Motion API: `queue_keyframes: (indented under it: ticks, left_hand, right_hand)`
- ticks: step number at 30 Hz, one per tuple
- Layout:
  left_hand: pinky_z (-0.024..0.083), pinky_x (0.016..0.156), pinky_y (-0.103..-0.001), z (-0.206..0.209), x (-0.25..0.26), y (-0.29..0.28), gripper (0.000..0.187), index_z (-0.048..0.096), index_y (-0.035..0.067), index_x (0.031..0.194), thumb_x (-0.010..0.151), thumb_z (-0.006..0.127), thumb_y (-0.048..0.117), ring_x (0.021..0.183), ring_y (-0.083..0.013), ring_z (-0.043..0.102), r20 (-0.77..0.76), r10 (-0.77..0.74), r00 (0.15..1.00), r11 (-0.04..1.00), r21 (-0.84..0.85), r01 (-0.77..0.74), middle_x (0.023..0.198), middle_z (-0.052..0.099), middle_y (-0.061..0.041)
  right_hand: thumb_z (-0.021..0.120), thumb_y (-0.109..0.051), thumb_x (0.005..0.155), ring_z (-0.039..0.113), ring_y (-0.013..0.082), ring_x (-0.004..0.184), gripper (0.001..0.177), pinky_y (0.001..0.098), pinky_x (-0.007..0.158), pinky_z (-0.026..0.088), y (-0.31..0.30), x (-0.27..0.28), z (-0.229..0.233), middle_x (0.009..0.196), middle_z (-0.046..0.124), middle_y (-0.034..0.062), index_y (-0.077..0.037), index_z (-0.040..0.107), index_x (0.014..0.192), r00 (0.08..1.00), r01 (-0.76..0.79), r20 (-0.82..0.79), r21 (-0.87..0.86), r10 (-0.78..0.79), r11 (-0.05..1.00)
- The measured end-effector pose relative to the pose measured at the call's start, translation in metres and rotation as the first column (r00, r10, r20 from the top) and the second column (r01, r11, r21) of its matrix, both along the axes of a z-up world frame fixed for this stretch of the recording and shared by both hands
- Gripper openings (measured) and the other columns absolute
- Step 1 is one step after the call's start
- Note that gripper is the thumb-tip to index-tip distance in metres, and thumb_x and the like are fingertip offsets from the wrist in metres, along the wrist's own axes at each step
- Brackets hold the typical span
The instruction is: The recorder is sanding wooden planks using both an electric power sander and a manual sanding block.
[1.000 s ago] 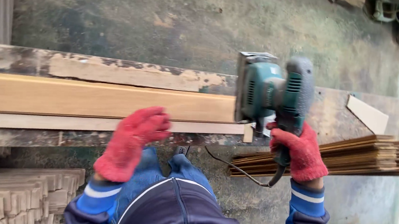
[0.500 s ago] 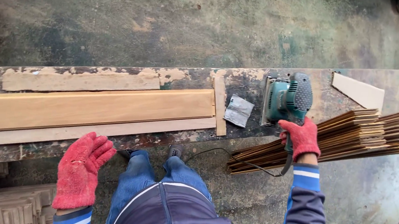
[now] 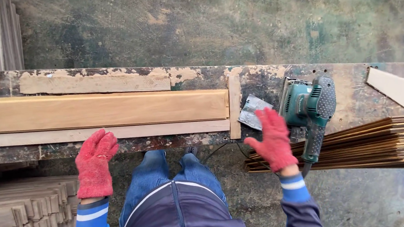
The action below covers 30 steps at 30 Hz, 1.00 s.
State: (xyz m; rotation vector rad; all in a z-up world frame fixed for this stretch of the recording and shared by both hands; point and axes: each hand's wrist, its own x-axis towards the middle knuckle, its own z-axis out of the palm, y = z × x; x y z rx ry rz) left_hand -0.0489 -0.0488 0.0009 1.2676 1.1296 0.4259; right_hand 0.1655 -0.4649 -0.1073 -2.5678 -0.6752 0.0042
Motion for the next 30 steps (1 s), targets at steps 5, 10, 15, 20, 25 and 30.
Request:
queue_keyframes:
  ticks: [5, 10, 15, 20, 25, 30]
  left_hand:
    - [0.058, 0.094, -0.031, 0.004, 0.009, 0.027, 0.043, 0.060, 0.000, 0.136, 0.095, 0.067, 0.009, 0.106, -0.0215, 0.068, 0.004, -0.021, 1.000, 0.999, 0.036, 0.021, 0.122, 0.069, -0.015]
    - [0.060, 0.101, -0.040, -0.033, -0.004, 0.110, 0.039, 0.065, 0.018, 0.136, 0.099, 0.079, 0.021, 0.114, -0.0223, 0.069, -0.147, -0.017, 0.989, 0.961, 0.270, 0.056, 0.123, 0.070, -0.012]
    - [0.036, 0.120, -0.048, -0.054, 0.001, 0.213, 0.062, 0.058, 0.017, 0.148, 0.093, 0.085, 0.029, 0.142, -0.0308, 0.047, -0.442, -0.093, 0.892, 0.641, 0.660, 0.393, 0.148, 0.056, -0.014]
    - [-0.004, 0.121, -0.071, -0.084, 0.009, 0.314, 0.101, 0.022, 0.001, 0.168, 0.097, 0.061, 0.060, 0.157, -0.0486, 0.000, -0.781, -0.183, 0.597, 0.031, 0.603, 0.797, 0.172, 0.008, -0.026]
    - [-0.008, 0.120, -0.074, -0.080, 0.011, 0.328, 0.095, 0.020, 0.005, 0.170, 0.101, 0.048, 0.064, 0.159, -0.0492, -0.001, -0.843, -0.281, 0.458, -0.095, 0.499, 0.861, 0.173, 0.002, -0.023]
    - [-0.004, 0.115, -0.078, -0.069, 0.017, 0.323, 0.096, 0.026, -0.004, 0.166, 0.099, 0.044, 0.062, 0.154, -0.0579, 0.007, -0.824, -0.322, 0.466, -0.082, 0.515, 0.854, 0.170, 0.012, -0.034]
  right_hand:
    - [0.079, -0.021, 0.067, 0.051, 0.0309, 0.135, 0.082, 0.0417, 0.114, 0.040, 0.005, 0.003, -0.076, 0.149, 0.055, 0.0115, -0.011, 0.057, 0.146, 0.966, -0.038, -0.256, 0.032, 0.045, 0.999]
    - [0.076, -0.026, 0.085, 0.068, 0.0288, 0.117, 0.040, 0.0409, 0.105, 0.054, -0.002, -0.003, -0.114, 0.132, 0.071, 0.0065, -0.022, 0.075, 0.125, 0.994, 0.041, 0.103, -0.132, -0.028, 0.990]
    - [0.070, -0.031, 0.102, 0.071, 0.0271, 0.105, 0.014, 0.0387, 0.098, 0.052, 0.012, -0.003, -0.127, 0.118, 0.072, 0.0042, -0.017, 0.073, 0.101, 0.872, 0.442, 0.280, -0.092, -0.402, 0.892]
    - [0.059, -0.006, 0.099, 0.063, 0.0422, 0.119, 0.046, 0.0465, 0.097, 0.054, 0.194, -0.048, -0.084, 0.143, 0.059, 0.0248, 0.001, 0.056, 0.144, 0.944, 0.320, 0.020, 0.199, -0.330, 0.926]
    - [0.054, -0.045, 0.100, -0.002, 0.0323, 0.164, 0.090, 0.0526, 0.134, -0.005, 0.401, -0.142, -0.061, 0.175, -0.005, 0.0129, -0.009, 0.008, 0.168, 0.982, 0.186, 0.032, 0.052, -0.188, 0.981]
    - [0.062, -0.049, 0.089, 0.002, 0.0333, 0.163, 0.090, 0.0509, 0.133, 0.001, 0.470, -0.162, 0.007, 0.174, 0.005, 0.0116, -0.015, 0.026, 0.165, 0.973, -0.129, -0.168, 0.169, 0.157, 0.977]
